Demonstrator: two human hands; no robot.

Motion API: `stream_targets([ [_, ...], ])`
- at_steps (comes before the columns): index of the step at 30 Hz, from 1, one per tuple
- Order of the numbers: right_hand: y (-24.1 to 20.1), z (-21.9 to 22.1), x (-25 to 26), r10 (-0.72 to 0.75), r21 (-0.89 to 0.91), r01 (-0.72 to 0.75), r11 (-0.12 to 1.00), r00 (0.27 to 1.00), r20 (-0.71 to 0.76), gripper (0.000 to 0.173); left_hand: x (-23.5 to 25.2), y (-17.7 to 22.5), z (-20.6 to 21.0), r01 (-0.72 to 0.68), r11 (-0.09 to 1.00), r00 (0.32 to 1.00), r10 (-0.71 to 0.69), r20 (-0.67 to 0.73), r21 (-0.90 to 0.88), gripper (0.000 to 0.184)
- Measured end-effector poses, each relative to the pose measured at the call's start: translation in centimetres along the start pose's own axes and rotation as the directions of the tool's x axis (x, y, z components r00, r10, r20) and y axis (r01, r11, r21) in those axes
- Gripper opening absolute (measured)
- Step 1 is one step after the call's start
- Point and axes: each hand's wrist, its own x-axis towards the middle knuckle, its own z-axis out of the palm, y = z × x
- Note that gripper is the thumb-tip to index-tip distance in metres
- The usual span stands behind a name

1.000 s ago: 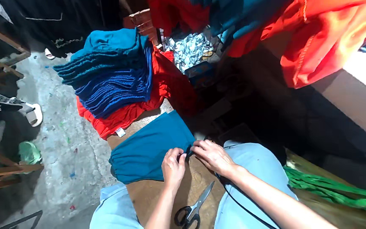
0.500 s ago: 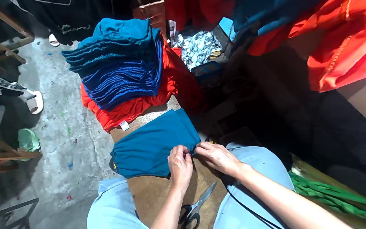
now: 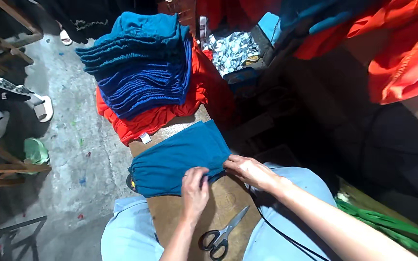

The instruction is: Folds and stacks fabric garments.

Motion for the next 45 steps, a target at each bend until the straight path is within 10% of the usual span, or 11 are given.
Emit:
stream_targets([
  [11, -0.9, -1.9, 1.3, 0.038, -0.140, -0.029, 0.990, 0.998, 0.057, 0.013, -3.5, -4.4, -5.6, -0.408, 0.823, 0.901, 0.295, 0.317, 0.395, 0.017],
  [20, -6.0, -7.2, 3.8, -0.076, -0.172, 0.074, 0.982, 0.997, -0.003, 0.007, -1.0, -2.0, -13.0, -0.076, 0.990, 0.987, 0.059, 0.149, 0.115, 0.014],
  [28, -16.0, -16.5, 4.4, -0.339, -0.243, 0.290, 0.926, 0.921, -0.192, 0.009, 1.1, 5.8, -26.3, -0.240, 0.970, 0.968, 0.243, 0.063, -0.041, 0.013],
  [37, -20.2, -20.8, 1.6, -0.439, -0.261, 0.386, 0.885, 0.879, -0.186, 0.012, -1.3, 8.1, -28.2, -0.123, 0.933, 0.985, 0.157, 0.074, -0.339, 0.021],
  [41, -18.1, -20.2, 4.6, -0.305, -0.179, 0.293, 0.939, 0.951, -0.043, 0.012, 1.3, 7.4, -27.2, 0.030, 0.992, 0.996, -0.020, 0.085, -0.120, 0.014],
  [45, -18.3, -19.6, 7.7, -0.254, 0.009, 0.259, 0.966, 0.956, -0.149, 0.013, 4.1, 7.8, -28.7, -0.120, 0.987, 0.992, 0.124, -0.028, 0.102, 0.011],
])
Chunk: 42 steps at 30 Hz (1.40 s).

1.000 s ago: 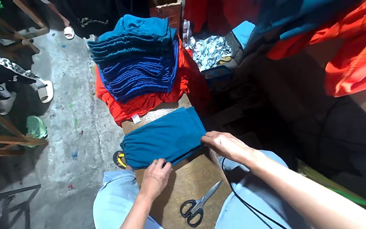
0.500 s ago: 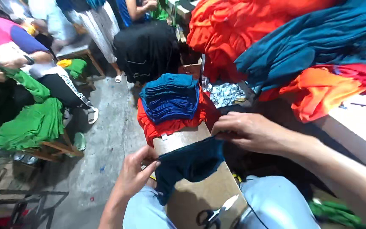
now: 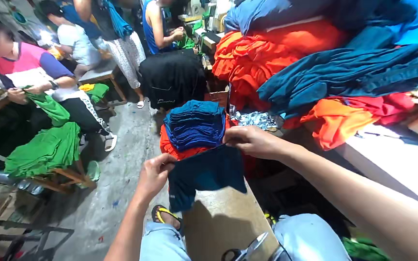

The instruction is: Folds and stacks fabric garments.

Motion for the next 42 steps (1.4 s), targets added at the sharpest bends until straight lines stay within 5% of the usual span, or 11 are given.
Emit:
stream_targets([
  [5, 1.3, 2.7, -2.6, -0.030, 0.132, 0.054, 0.990, 0.983, -0.181, 0.015, -1.0, 0.7, 0.8, -0.177, 0.966, 0.978, 0.195, -0.079, 0.190, 0.014],
  [12, 10.3, 15.9, -16.1, 0.148, -0.065, -0.157, 0.985, 0.981, -0.127, 0.021, -11.6, -3.9, 19.7, -0.209, 0.923, 0.977, 0.179, 0.119, 0.324, 0.021],
  [14, 12.2, 19.2, -19.7, 0.246, -0.060, -0.246, 0.967, 0.969, -0.008, 0.020, -14.8, -5.4, 22.3, -0.147, 0.965, 0.976, 0.104, 0.193, 0.219, 0.023],
  [17, 13.0, 21.0, -22.1, 0.244, -0.128, -0.242, 0.962, 0.970, -0.001, 0.021, -16.5, -7.8, 21.1, 0.110, 0.976, 0.994, -0.107, -0.027, 0.190, 0.024],
  [21, 13.2, 21.1, -22.3, 0.261, -0.147, -0.258, 0.955, 0.965, 0.001, 0.025, -13.0, -12.5, 16.6, 0.670, 0.725, 0.717, -0.688, -0.112, -0.162, 0.042],
  [25, 13.8, 20.4, -20.3, 0.276, -0.212, -0.290, 0.933, 0.957, -0.092, 0.049, -9.0, -17.4, 16.9, 0.745, 0.152, 0.356, -0.914, 0.194, -0.650, 0.052],
  [27, 14.4, 19.8, -17.8, 0.290, -0.243, -0.316, 0.917, 0.947, -0.137, 0.049, -8.1, -18.3, 17.5, 0.711, 0.132, 0.389, -0.892, 0.230, -0.690, 0.045],
  [31, 15.5, 21.8, -13.6, 0.358, -0.304, -0.399, 0.865, 0.915, -0.184, 0.060, -7.7, -17.2, 16.3, 0.657, 0.433, 0.538, -0.843, -0.019, -0.618, 0.020],
  [35, 16.4, 24.5, -15.9, 0.515, -0.287, -0.549, 0.785, 0.836, -0.192, 0.076, -8.6, -17.4, 13.9, 0.701, 0.468, 0.573, -0.819, 0.035, -0.538, 0.021],
  [38, 15.7, 24.0, -16.3, 0.637, 0.067, -0.644, 0.762, 0.728, -0.251, 0.071, -9.4, -18.8, 13.5, 0.737, 0.339, 0.571, -0.774, 0.272, -0.585, 0.042],
  [42, 16.5, 21.5, -13.3, 0.973, 0.710, -0.684, 0.168, 0.229, -0.010, 0.050, -8.9, -19.7, 14.3, 0.754, 0.257, 0.530, -0.782, 0.328, -0.605, 0.043],
])
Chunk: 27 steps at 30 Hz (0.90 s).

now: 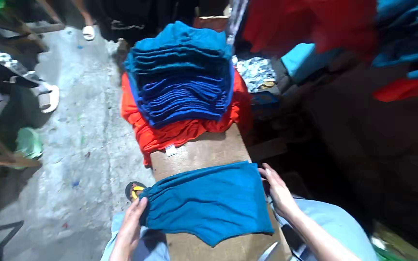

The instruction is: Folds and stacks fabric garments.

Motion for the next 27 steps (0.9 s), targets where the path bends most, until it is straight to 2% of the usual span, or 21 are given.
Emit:
stream_targets([
  [1, -0.7, 0.4, 1.1, 0.124, 0.085, -0.123, 0.989, 0.992, -0.009, 0.046, 0.3, 0.1, 0.1, 0.001, 1.000, 1.000, -0.001, -0.009, -0.005, 0.037],
  [2, -1.4, 0.4, 1.8, 0.205, 0.140, -0.209, 0.968, 0.978, 0.042, 0.043, 0.5, 0.2, 0.3, -0.009, 1.000, 1.000, 0.008, -0.013, -0.015, 0.032],
  [3, -1.9, 0.2, 2.3, 0.231, 0.155, -0.246, 0.957, 0.967, 0.110, 0.039, 0.6, 0.3, 0.3, -0.026, 0.999, 1.000, 0.026, -0.001, -0.024, 0.029],
  [5, -2.4, 0.5, 2.6, 0.139, 0.126, -0.152, 0.980, 0.985, 0.104, 0.023, 0.7, 0.3, 0.1, -0.081, 0.997, 0.996, 0.082, 0.040, -0.010, 0.024],
  [7, -2.2, 0.4, 2.6, -0.045, 0.049, 0.043, 0.998, 0.998, 0.040, 0.010, 0.8, 0.3, -0.3, -0.149, 0.988, 0.987, 0.147, 0.060, 0.042, 0.018],
  [9, -2.1, -0.1, 2.7, -0.210, -0.014, 0.210, 0.978, 0.978, 0.012, 0.004, 0.7, 0.7, -0.4, -0.172, 0.981, 0.985, 0.169, 0.031, 0.088, 0.018],
  [10, -2.1, -0.3, 2.7, -0.248, -0.029, 0.248, 0.968, 0.969, -0.005, 0.003, 0.7, 0.9, -0.4, -0.167, 0.981, 0.986, 0.167, 0.016, 0.096, 0.020],
  [16, -2.5, 0.3, 3.7, -0.092, 0.088, 0.101, 0.991, 0.991, -0.094, 0.009, 1.3, 1.4, 0.6, -0.120, 0.988, 0.992, 0.123, -0.023, 0.096, 0.018],
  [18, -2.6, 0.6, 3.9, -0.147, 0.002, 0.148, 0.989, 0.983, -0.109, 0.009, 1.4, 1.4, 0.9, -0.116, 0.991, 0.993, 0.118, -0.025, 0.060, 0.019],
  [19, -2.7, 0.5, 3.8, -0.222, -0.099, 0.212, 0.972, 0.968, -0.115, 0.014, 1.4, 1.5, 1.0, -0.111, 0.993, 0.993, 0.112, -0.024, 0.048, 0.021],
  [21, -3.0, 0.4, 3.5, -0.447, -0.371, 0.406, 0.835, 0.894, -0.025, 0.035, 1.3, 1.6, 0.8, -0.122, 0.991, 0.992, 0.123, -0.011, 0.060, 0.024],
  [23, -3.2, 0.8, 3.5, -0.659, -0.551, 0.609, 0.570, 0.740, 0.136, 0.048, 1.3, 1.3, 0.4, -0.198, 0.974, 0.980, 0.199, 0.001, 0.107, 0.027],
  [25, -3.5, 1.9, 3.8, -0.751, -0.594, 0.728, 0.342, 0.592, 0.293, 0.051, 1.1, 0.8, 0.7, -0.304, 0.929, 0.949, 0.315, -0.020, 0.208, 0.037],
  [27, -3.7, 3.3, 3.9, -0.778, -0.567, 0.798, 0.204, 0.483, 0.401, 0.048, 0.7, 0.3, 1.1, -0.358, 0.896, 0.923, 0.382, -0.044, 0.262, 0.054],
])
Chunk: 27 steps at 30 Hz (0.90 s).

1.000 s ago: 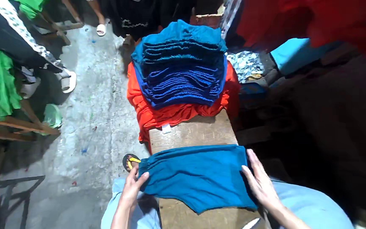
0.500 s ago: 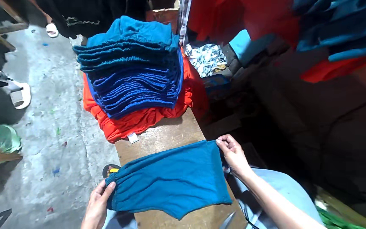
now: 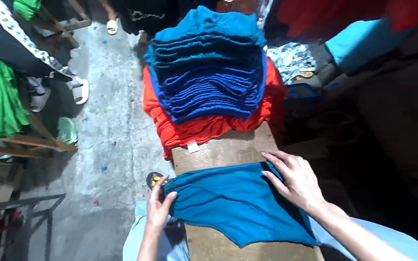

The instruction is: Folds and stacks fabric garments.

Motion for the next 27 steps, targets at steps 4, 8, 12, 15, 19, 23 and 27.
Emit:
stream_targets([
  [4, -1.7, 1.2, -0.5, -0.027, 0.009, 0.027, 1.000, 1.000, -0.014, 0.044, -0.6, -0.4, 0.2, -0.053, 0.993, 0.999, 0.052, -0.006, -0.103, 0.050],
  [8, -1.7, 1.6, -4.1, 0.075, -0.014, -0.075, 0.997, 0.997, 0.006, 0.049, 0.1, -1.9, -1.0, 0.018, 0.952, 0.996, 0.010, 0.091, -0.305, 0.033],
  [12, -1.6, 2.0, -6.2, 0.115, -0.070, -0.110, 0.991, 0.990, 0.075, 0.063, 1.2, -0.9, -1.1, 0.138, 0.937, 0.983, -0.089, 0.161, -0.321, 0.019],
  [15, -0.9, 2.2, -6.3, 0.102, -0.110, -0.091, 0.990, 0.990, 0.093, 0.063, 2.1, -1.1, -0.9, 0.158, 0.938, 0.986, -0.133, 0.102, -0.309, 0.015],
  [19, 0.2, 2.2, -6.2, 0.093, -0.135, -0.078, 0.988, 0.990, 0.107, 0.065, 2.5, -1.4, -0.1, 0.178, 0.905, 0.982, -0.188, 0.011, -0.387, 0.015],
  [23, -0.2, 1.8, -5.8, 0.109, -0.160, -0.095, 0.983, 0.991, 0.083, 0.069, 2.1, -1.4, 0.7, 0.200, 0.887, 0.976, -0.219, 0.002, -0.416, 0.022],
  [27, -2.3, 1.3, -5.3, 0.129, -0.171, -0.122, 0.978, 0.991, 0.034, 0.067, 1.9, -1.3, 0.5, 0.316, 0.886, 0.949, -0.292, 0.121, -0.339, 0.027],
])
